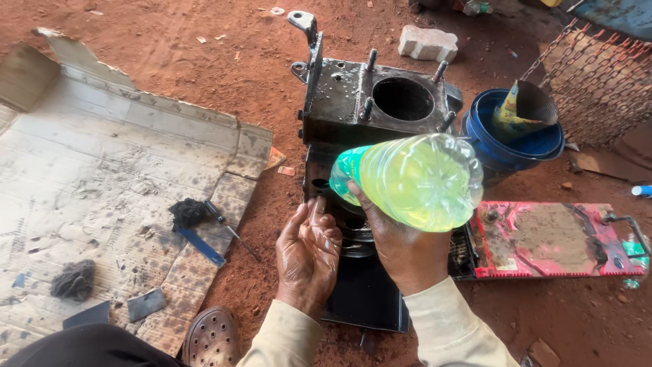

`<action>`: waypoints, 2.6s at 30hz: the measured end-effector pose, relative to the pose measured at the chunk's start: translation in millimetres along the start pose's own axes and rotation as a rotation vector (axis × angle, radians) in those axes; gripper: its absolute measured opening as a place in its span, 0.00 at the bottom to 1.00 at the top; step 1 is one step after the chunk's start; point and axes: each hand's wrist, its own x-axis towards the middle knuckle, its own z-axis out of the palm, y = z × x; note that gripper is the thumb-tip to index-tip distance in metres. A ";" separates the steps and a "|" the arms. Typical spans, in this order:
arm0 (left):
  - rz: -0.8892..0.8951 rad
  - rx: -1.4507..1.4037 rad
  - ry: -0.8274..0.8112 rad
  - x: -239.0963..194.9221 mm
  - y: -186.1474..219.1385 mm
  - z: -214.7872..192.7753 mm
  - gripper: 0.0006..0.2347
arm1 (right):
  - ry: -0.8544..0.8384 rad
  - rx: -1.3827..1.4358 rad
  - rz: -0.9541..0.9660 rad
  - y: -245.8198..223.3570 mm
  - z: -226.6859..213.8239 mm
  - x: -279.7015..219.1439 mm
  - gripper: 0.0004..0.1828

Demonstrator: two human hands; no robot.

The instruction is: The person pours a yellow liquid from a plastic bottle into the openings of a disassembled engine block. They use their fingers to wipe and scrub the internal surfaces and crevices of the engine block while continuing to pour the liquid.

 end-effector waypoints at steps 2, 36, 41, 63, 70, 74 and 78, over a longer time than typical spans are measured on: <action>0.021 0.121 0.101 2.5 -5.1 -6.0 0.32 | -0.038 -0.051 0.005 1.6 -1.5 2.2 0.16; 0.715 2.474 -0.034 0.7 12.3 -4.2 0.27 | 0.016 -0.117 -0.101 -4.1 -11.6 8.3 0.18; 1.136 2.585 -0.257 2.1 25.8 -5.5 0.26 | -0.003 0.076 0.061 -8.5 -11.8 12.5 0.18; 0.160 2.035 0.367 -3.0 32.2 0.0 0.17 | -0.024 0.139 0.101 -14.8 -15.4 14.9 0.17; 0.173 2.372 -0.029 -11.4 13.8 -38.3 0.39 | 0.008 0.037 0.071 -12.8 -17.1 11.1 0.19; 0.222 2.365 0.005 -11.5 6.8 -58.6 0.39 | -0.020 -0.015 0.063 -8.7 -22.2 11.1 0.17; -0.136 2.363 0.081 -5.4 4.5 -65.0 0.42 | 0.000 0.029 0.084 -4.4 -22.2 9.3 0.19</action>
